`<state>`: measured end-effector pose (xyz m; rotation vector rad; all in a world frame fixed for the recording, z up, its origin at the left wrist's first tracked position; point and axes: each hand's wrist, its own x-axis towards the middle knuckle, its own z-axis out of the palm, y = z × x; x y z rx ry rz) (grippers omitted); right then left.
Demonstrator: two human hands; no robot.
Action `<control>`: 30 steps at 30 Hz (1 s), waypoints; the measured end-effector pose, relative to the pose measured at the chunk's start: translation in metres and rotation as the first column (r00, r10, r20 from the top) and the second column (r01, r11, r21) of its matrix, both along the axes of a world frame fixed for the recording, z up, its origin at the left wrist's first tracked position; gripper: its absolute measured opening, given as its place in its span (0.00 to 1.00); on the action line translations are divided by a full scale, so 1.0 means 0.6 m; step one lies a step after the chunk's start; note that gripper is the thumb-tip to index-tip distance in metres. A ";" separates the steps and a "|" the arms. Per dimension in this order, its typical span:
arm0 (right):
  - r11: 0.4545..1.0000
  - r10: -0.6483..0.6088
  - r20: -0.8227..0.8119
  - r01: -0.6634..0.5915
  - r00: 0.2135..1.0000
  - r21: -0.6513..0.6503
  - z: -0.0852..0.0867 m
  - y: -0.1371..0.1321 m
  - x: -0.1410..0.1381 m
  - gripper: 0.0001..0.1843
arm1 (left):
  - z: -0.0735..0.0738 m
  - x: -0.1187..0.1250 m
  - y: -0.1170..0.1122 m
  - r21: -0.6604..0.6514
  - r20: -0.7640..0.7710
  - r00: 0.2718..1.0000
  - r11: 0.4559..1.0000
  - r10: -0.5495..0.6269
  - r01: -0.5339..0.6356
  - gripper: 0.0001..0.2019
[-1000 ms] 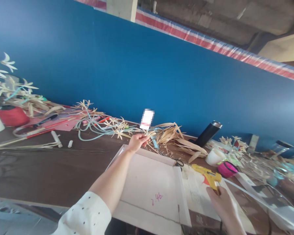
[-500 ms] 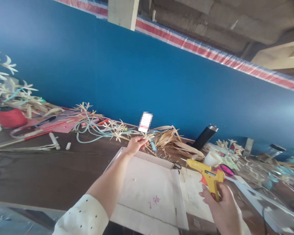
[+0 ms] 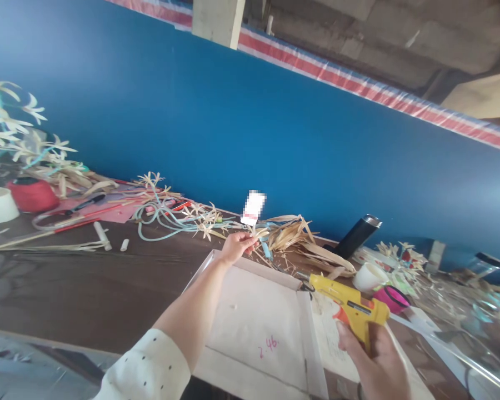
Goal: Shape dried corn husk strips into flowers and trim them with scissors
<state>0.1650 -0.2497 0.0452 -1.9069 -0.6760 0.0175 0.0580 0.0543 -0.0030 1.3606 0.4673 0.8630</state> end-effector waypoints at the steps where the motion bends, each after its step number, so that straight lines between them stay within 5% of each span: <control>1: 1.000 0.007 0.004 -0.007 1.000 -0.023 -0.002 0.000 0.002 0.21 | -0.001 0.001 0.001 -0.011 0.011 1.000 1.000 -0.001 0.001 0.19; 5: 0.993 0.097 -0.019 -0.098 0.995 -0.067 0.000 0.013 0.024 0.20 | -0.001 0.003 0.002 -0.070 0.074 0.997 0.997 -0.012 0.018 0.18; 8: 0.971 0.211 -0.151 -0.190 0.966 0.145 0.016 0.052 0.040 0.16 | 0.000 0.004 0.003 -0.127 0.113 0.994 0.992 -0.001 0.015 0.19; 11: 0.885 0.382 -0.216 -0.289 0.898 0.364 0.034 0.112 0.047 0.14 | 0.001 0.004 0.006 -0.196 0.166 0.986 0.980 0.020 0.013 0.19; 15: 0.811 0.504 -0.210 -0.375 0.838 0.449 0.040 0.197 0.039 0.12 | 0.000 0.006 0.014 -0.290 0.195 0.976 0.956 0.101 -0.041 0.19; 22: 0.851 0.479 -0.223 -0.387 0.849 0.355 -0.010 0.291 -0.005 0.15 | 0.002 0.014 0.020 -0.344 0.111 0.947 0.905 0.303 -0.249 0.14; 30: 0.819 0.522 -0.393 -0.317 0.757 0.478 -0.061 0.296 0.001 0.10 | 0.011 0.023 0.016 -0.366 0.069 0.912 0.860 0.405 -0.355 0.10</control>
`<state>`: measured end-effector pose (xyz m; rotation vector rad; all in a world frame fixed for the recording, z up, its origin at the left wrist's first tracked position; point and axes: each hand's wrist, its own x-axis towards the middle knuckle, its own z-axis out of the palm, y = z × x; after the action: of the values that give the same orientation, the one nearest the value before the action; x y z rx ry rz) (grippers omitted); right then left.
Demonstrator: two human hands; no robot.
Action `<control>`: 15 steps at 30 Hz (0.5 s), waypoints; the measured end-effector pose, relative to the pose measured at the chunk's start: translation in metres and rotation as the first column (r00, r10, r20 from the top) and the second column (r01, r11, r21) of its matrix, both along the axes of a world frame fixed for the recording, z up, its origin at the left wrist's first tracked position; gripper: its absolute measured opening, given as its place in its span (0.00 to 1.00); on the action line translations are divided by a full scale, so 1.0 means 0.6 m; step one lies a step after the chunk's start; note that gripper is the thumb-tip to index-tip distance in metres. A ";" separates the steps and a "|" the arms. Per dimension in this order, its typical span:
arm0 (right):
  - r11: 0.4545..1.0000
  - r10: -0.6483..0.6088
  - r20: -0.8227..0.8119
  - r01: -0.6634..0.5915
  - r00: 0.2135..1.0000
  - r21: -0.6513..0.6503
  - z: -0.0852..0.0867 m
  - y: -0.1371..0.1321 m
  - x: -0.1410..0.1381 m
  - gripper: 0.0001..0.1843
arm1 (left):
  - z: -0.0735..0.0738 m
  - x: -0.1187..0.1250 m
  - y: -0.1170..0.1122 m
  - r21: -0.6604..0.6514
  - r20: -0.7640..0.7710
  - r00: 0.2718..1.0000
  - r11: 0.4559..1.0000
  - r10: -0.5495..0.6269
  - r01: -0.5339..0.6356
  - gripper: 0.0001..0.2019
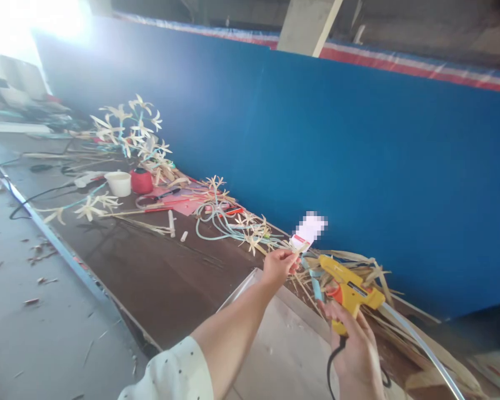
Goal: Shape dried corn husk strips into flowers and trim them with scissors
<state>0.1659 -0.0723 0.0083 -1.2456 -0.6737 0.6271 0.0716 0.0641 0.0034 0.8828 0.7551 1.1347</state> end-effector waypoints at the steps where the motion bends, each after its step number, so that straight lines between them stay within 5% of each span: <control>1: 1.000 -0.008 -0.014 0.008 1.000 0.000 -0.003 -0.001 0.002 0.10 | -0.002 0.001 0.000 0.009 -0.004 1.000 1.000 0.000 0.000 0.09; 15: 1.000 -0.012 0.112 0.015 0.994 -0.026 -0.011 -0.004 -0.005 0.18 | -0.002 -0.006 -0.008 0.086 -0.052 0.998 0.995 -0.045 0.050 0.12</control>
<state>0.1630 -0.0749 0.0019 -1.3163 -0.7514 0.5598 0.0680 0.0594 0.0022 1.0009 0.7260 1.1136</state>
